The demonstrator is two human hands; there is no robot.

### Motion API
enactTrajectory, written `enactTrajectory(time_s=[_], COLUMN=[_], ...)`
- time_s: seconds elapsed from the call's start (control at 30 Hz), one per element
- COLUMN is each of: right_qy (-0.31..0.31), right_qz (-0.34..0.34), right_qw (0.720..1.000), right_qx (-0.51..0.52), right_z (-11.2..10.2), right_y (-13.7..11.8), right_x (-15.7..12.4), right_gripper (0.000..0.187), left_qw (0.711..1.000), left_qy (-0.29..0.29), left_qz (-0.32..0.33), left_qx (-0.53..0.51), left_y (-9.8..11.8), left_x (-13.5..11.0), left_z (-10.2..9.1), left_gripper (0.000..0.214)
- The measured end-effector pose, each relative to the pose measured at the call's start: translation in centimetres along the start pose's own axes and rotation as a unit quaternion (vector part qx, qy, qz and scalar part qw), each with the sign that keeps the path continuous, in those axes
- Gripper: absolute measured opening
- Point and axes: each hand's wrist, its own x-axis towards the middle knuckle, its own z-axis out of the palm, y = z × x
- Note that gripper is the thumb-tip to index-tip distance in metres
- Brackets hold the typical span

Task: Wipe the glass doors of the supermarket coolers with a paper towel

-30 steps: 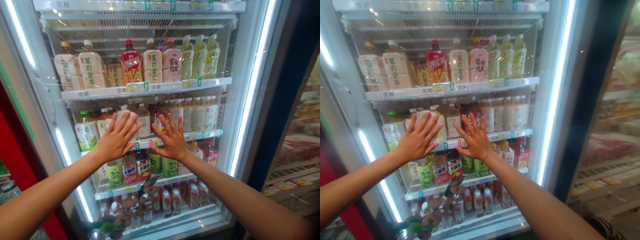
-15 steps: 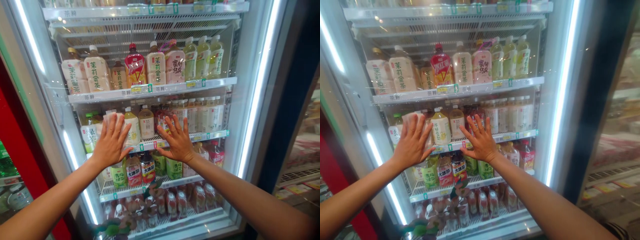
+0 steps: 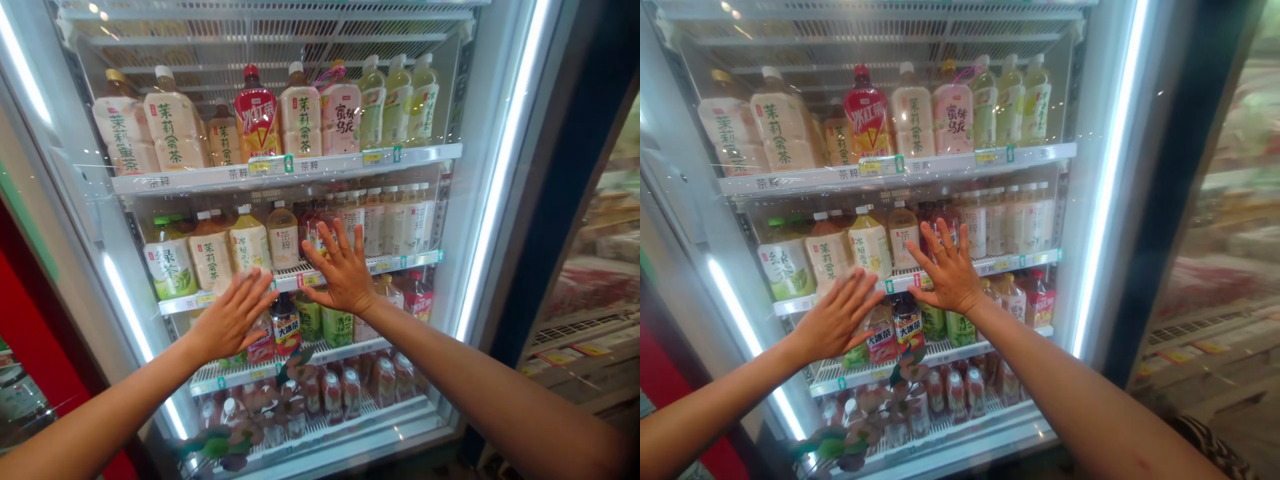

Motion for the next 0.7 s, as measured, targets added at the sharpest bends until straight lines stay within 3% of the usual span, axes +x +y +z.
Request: enactTrajectory(time_s=[0.07, 0.1, 0.2, 0.27, 0.33, 0.4, 0.47, 0.5, 0.6, 0.67, 0.7], right_qy=[0.006, 0.009, 0.023, 0.031, 0.035, 0.034, 0.035, 0.038, 0.041, 0.031, 0.025], right_qz=[-0.004, -0.007, -0.016, -0.021, -0.022, -0.022, -0.022, -0.023, -0.019, -0.015, -0.012], right_qw=[1.0, 1.0, 1.0, 0.999, 0.999, 0.999, 0.999, 0.999, 0.999, 0.999, 1.0], right_qx=[0.002, 0.003, 0.006, 0.01, 0.013, 0.015, 0.015, 0.015, 0.011, 0.01, 0.01], right_z=[0.0, -0.1, -0.1, -0.2, -0.2, -0.2, -0.3, -0.3, -0.2, -0.2, -0.2], right_y=[0.0, 0.0, 0.0, 0.0, 0.0, 0.0, 0.0, 0.0, 0.0, 0.1, 0.1], right_x=[0.0, 0.1, 0.2, 0.3, 0.3, 0.3, 0.3, 0.3, 0.2, 0.2, 0.2], right_gripper=[0.107, 0.107, 0.105, 0.102, 0.1, 0.1, 0.1, 0.1, 0.1, 0.099, 0.099], left_qw=[0.999, 1.0, 0.994, 0.988, 0.994, 0.999, 0.996, 0.997, 0.997, 0.985, 0.983], left_qy=[-0.012, -0.008, 0.034, 0.049, 0.037, 0.01, -0.013, -0.012, 0.029, 0.055, 0.054], left_qz=[0.043, 0.028, -0.096, -0.138, -0.092, 0.016, 0.086, 0.08, -0.072, -0.163, -0.172], left_qx=[0.001, 0.006, 0.03, 0.04, 0.038, 0.027, 0.015, 0.014, 0.028, 0.033, 0.029], left_y=[-0.4, -1.4, -4.7, -5.2, -3.8, -2.1, -2.0, -2.7, -5.2, -4.9, -3.8], left_x=[-0.1, 0.5, 3.1, 4.0, 3.5, 2.3, 1.6, 1.7, 3.0, 3.4, 3.1], left_z=[0.0, -0.3, -1.6, -1.9, -1.6, -1.1, -1.1, -1.3, -2.1, -1.8, -1.3], left_gripper=[0.093, 0.092, 0.089, 0.09, 0.093, 0.093, 0.09, 0.089, 0.087, 0.088, 0.089])
